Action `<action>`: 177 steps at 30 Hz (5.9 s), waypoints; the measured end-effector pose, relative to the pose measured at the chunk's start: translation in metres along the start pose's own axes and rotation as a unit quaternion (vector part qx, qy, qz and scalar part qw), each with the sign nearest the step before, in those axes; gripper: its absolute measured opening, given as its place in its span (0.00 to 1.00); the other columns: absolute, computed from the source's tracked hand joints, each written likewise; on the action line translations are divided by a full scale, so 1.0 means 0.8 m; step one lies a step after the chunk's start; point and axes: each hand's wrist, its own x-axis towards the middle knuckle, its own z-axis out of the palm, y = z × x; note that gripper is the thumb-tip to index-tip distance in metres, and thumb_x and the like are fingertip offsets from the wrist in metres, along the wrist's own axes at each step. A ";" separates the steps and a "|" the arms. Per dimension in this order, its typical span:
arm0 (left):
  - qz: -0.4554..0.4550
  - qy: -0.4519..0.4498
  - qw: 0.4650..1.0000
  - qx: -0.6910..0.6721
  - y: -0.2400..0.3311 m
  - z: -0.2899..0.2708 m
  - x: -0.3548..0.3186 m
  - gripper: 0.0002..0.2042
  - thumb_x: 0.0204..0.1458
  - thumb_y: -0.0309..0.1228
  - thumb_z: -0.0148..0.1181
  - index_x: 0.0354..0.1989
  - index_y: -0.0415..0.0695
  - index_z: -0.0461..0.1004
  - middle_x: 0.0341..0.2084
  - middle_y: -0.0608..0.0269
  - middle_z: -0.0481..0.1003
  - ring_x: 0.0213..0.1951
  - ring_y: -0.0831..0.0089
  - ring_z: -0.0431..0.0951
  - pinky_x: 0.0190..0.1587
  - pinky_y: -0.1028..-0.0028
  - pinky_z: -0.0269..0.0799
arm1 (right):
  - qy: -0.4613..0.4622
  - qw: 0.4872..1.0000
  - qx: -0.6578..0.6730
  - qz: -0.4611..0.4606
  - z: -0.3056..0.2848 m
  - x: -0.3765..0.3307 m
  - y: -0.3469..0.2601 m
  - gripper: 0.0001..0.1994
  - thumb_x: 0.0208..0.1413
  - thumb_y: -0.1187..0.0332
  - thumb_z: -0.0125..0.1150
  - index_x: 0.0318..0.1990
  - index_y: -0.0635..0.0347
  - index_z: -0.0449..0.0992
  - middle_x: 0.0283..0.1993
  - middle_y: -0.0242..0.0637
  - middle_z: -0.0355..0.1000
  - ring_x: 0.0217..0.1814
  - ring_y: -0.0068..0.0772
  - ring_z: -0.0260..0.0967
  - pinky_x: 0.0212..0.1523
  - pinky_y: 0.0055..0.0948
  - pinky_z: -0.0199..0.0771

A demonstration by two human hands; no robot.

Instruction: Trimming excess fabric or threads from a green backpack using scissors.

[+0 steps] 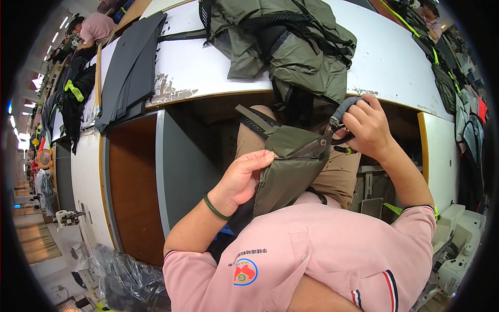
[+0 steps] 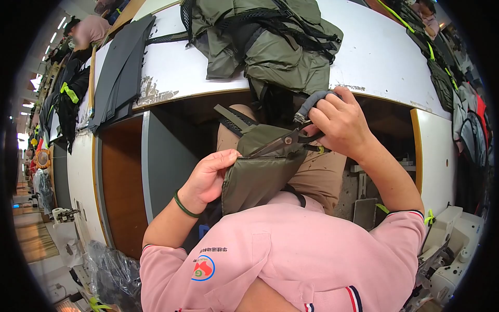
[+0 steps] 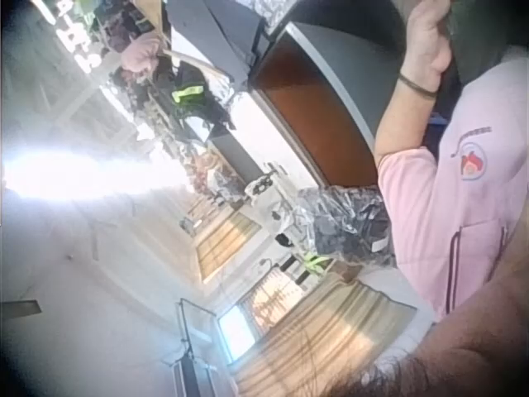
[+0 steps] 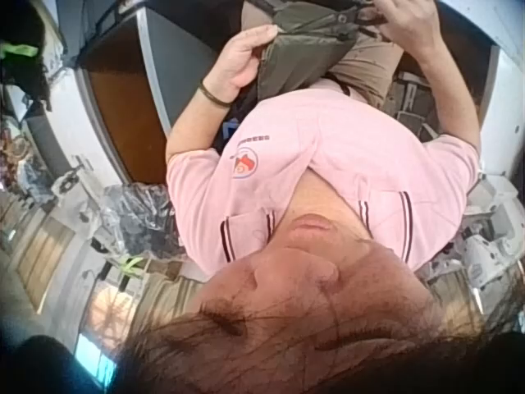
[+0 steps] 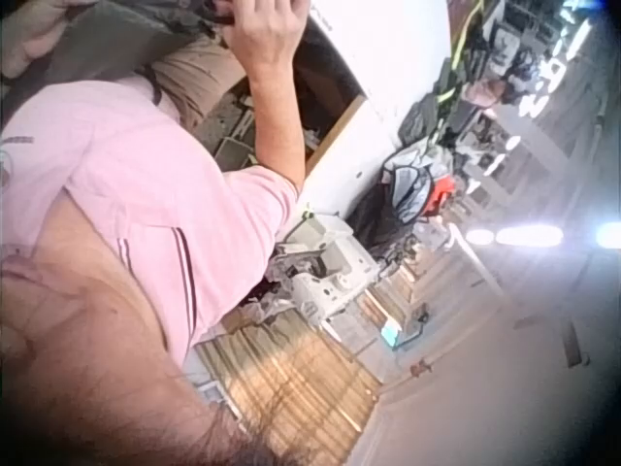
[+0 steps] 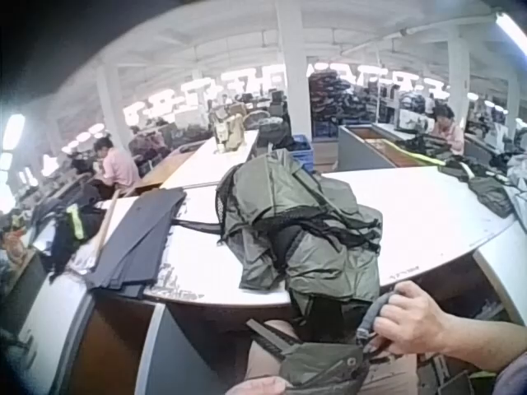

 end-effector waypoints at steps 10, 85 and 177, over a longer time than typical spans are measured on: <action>0.004 0.037 0.999 0.021 -0.003 0.008 0.004 0.08 0.61 0.31 0.55 0.38 0.38 0.75 0.34 0.64 0.79 0.36 0.78 0.78 0.45 0.78 0.73 | 0.003 0.997 0.063 0.044 0.008 0.004 -0.013 0.15 0.35 0.68 0.71 0.25 0.60 0.67 0.25 0.37 0.63 0.28 0.38 0.64 0.38 0.34 0.67; -0.085 0.151 0.922 0.346 0.018 -0.105 -0.154 0.05 0.53 0.31 0.64 0.32 0.44 0.78 0.25 0.76 0.75 0.31 0.86 0.71 0.39 0.81 0.67 | -0.122 0.926 0.282 0.222 0.038 0.002 0.001 0.18 0.44 0.59 0.72 0.24 0.61 0.70 0.22 0.45 0.69 0.27 0.51 0.69 0.28 0.40 0.68; 0.065 0.050 0.670 0.738 0.129 0.000 -0.102 0.25 0.40 0.28 0.74 0.48 0.37 0.73 0.40 0.53 0.75 0.44 0.62 0.75 0.48 0.68 0.71 | 0.026 0.550 0.765 0.334 0.040 0.042 -0.069 0.13 0.44 0.78 0.71 0.33 0.58 0.71 0.36 0.29 0.71 0.40 0.20 0.67 0.45 0.22 0.67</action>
